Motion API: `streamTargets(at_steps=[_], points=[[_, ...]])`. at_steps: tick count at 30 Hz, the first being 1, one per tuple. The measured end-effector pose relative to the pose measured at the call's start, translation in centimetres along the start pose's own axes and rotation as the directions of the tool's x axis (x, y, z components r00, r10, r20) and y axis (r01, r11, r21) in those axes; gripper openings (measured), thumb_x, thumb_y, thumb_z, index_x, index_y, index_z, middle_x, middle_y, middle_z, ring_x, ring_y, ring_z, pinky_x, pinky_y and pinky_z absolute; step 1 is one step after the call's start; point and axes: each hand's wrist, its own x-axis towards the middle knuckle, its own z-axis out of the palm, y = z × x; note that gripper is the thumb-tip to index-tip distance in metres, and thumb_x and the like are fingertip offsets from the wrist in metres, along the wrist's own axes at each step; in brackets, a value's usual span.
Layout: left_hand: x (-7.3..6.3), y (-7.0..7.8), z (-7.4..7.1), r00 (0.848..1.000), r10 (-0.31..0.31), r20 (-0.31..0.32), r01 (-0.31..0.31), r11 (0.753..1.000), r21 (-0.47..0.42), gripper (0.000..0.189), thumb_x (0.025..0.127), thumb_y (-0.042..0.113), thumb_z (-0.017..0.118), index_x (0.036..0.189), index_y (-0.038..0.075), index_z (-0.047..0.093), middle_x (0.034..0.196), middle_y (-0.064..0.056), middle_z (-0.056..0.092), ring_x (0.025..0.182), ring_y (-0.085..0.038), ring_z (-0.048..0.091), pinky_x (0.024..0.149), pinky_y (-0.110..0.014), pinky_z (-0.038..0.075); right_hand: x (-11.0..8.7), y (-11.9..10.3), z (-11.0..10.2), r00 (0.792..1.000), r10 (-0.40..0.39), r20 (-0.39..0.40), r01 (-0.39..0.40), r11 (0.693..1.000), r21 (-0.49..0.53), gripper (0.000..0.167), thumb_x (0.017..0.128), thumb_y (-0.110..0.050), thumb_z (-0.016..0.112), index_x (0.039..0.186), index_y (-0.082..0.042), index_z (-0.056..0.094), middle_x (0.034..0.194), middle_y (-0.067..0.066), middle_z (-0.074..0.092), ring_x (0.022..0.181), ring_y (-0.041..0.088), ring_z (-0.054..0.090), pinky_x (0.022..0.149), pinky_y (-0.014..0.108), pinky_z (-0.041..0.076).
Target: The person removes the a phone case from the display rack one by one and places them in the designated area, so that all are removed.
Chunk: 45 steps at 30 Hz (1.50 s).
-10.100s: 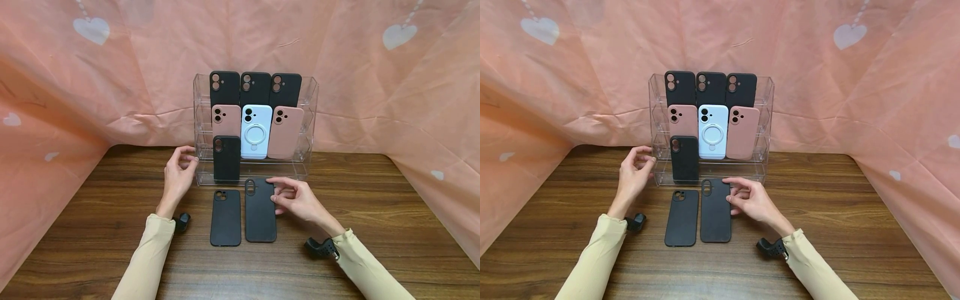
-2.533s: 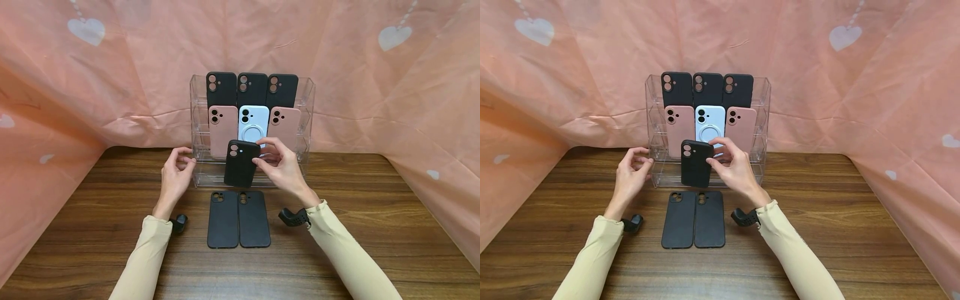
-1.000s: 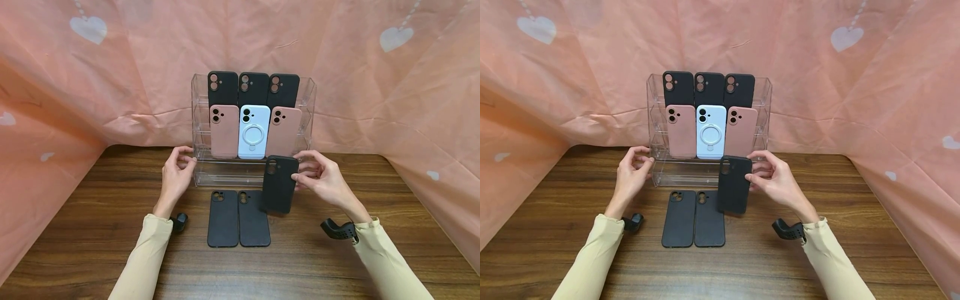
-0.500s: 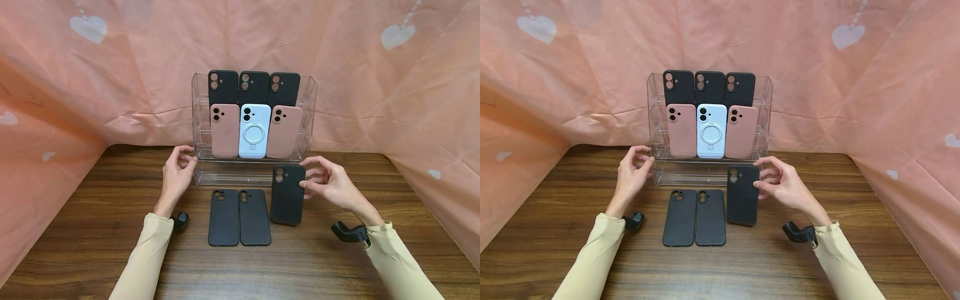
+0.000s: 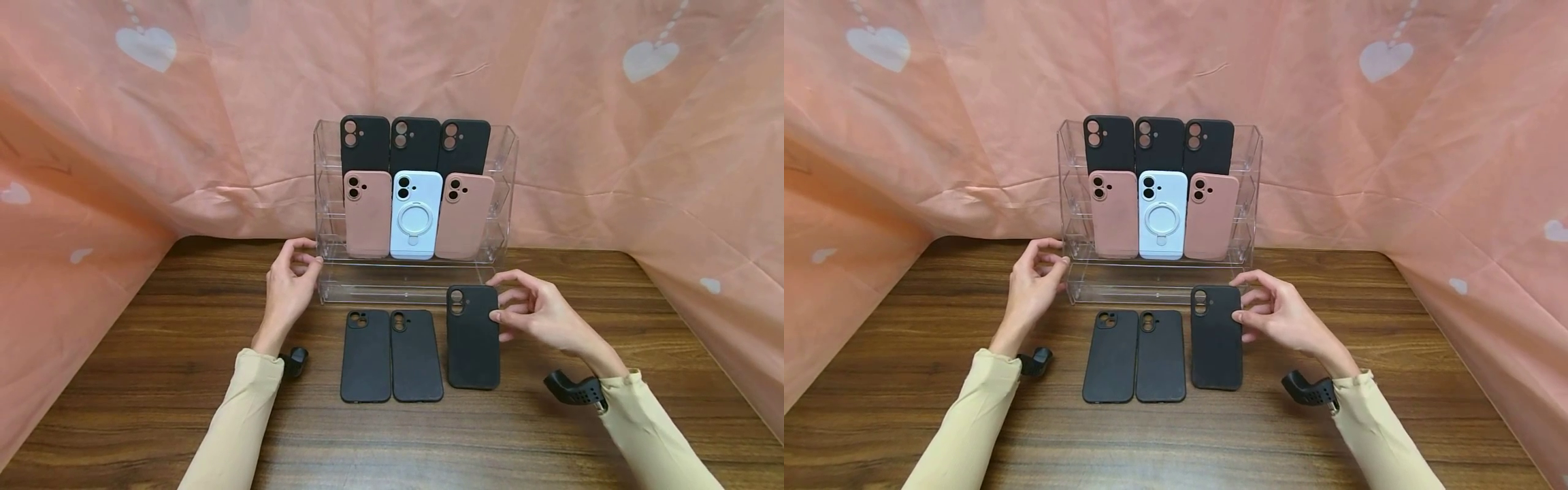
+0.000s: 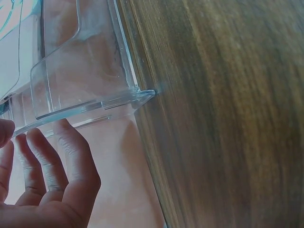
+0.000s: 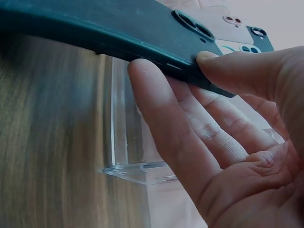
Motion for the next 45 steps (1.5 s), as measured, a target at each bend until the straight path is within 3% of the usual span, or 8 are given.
streamTargets(at_steps=[5, 12, 19, 33, 36, 41, 45], points=[[0.0, 0.0, 0.0, 1.000, 0.002, -0.004, -0.002, 1.000, -0.001, 0.026, 0.095, 0.015, 0.068, 0.120, 0.018, 0.065, 0.093, -0.009, 0.072, 0.068, -0.032, 0.071, 0.054, -0.021, 0.051, 0.1, 0.5, 0.5, 1.000, 0.024, -0.019, -0.025, 0.999, -0.045, 0.051, 0.089, 0.008, 0.071, 0.135, 0.000, 0.050, 0.092, 0.004, 0.068, 0.073, 0.019, 0.076, 0.063, 0.054, 0.062], [0.1, 0.0, 0.0, 1.000, 0.005, -0.004, -0.005, 1.000, 0.003, 0.026, 0.095, 0.015, 0.069, 0.120, 0.018, 0.065, 0.094, -0.010, 0.072, 0.065, -0.021, 0.069, 0.054, -0.021, 0.052, 0.4, 1.4, 1.2, 0.994, 0.109, 0.010, -0.108, 0.992, -0.058, 0.048, 0.091, 0.005, 0.070, 0.136, 0.000, 0.051, 0.103, 0.021, 0.063, 0.077, 0.017, 0.074, 0.066, 0.049, 0.064], [0.1, -0.1, 0.0, 1.000, 0.003, -0.003, -0.003, 1.000, -0.008, 0.026, 0.095, 0.015, 0.068, 0.120, 0.017, 0.065, 0.094, -0.011, 0.072, 0.071, -0.036, 0.072, 0.054, -0.020, 0.052, 0.4, 2.0, 1.4, 0.975, 0.222, 0.030, -0.219, 0.971, -0.092, 0.041, 0.095, 0.005, 0.064, 0.135, 0.004, 0.055, 0.109, 0.026, 0.067, 0.087, 0.012, 0.073, 0.072, 0.042, 0.065], [0.0, -0.2, 0.1, 1.000, 0.005, -0.001, -0.005, 1.000, -0.022, 0.025, 0.095, 0.015, 0.068, 0.120, 0.017, 0.065, 0.093, -0.010, 0.071, 0.074, -0.039, 0.071, 0.055, -0.020, 0.052, 0.5, 2.6, 1.7, 0.966, 0.220, 0.134, -0.186, 0.955, -0.230, 0.053, 0.090, -0.001, 0.073, 0.138, 0.008, 0.054, 0.085, 0.015, 0.073, 0.074, 0.010, 0.070, 0.070, 0.030, 0.062], [0.0, -0.2, 0.1, 1.000, 0.007, -0.003, -0.007, 1.000, -0.017, 0.025, 0.095, 0.015, 0.068, 0.120, 0.018, 0.065, 0.093, -0.010, 0.071, 0.070, -0.032, 0.071, 0.054, -0.021, 0.052, 0.5, 2.8, 1.8, 0.967, 0.217, 0.136, -0.178, 0.951, -0.254, 0.053, 0.090, 0.000, 0.072, 0.139, 0.009, 0.054, 0.085, 0.014, 0.074, 0.075, 0.007, 0.069, 0.070, 0.027, 0.061], [0.1, -0.3, 0.1, 1.000, 0.013, -0.005, -0.013, 1.000, -0.008, 0.025, 0.095, 0.016, 0.068, 0.119, 0.017, 0.065, 0.092, -0.010, 0.072, 0.061, -0.010, 0.065, 0.054, -0.020, 0.052, 0.5, 2.9, 1.9, 0.973, 0.193, 0.130, -0.146, 0.942, -0.302, 0.051, 0.090, 0.000, 0.073, 0.137, 0.009, 0.056, 0.084, 0.011, 0.075, 0.076, 0.004, 0.068, 0.070, 0.022, 0.059], [0.2, -0.3, 0.0, 1.000, 0.014, -0.006, -0.015, 1.000, -0.008, 0.025, 0.095, 0.015, 0.068, 0.119, 0.017, 0.065, 0.092, -0.010, 0.071, 0.060, -0.005, 0.063, 0.054, -0.020, 0.051, 0.6, 2.7, 2.1, 0.976, 0.183, 0.122, -0.132, 0.930, -0.342, 0.051, 0.089, -0.002, 0.075, 0.136, 0.008, 0.058, 0.080, 0.007, 0.073, 0.073, 0.003, 0.064, 0.067, 0.019, 0.054]])
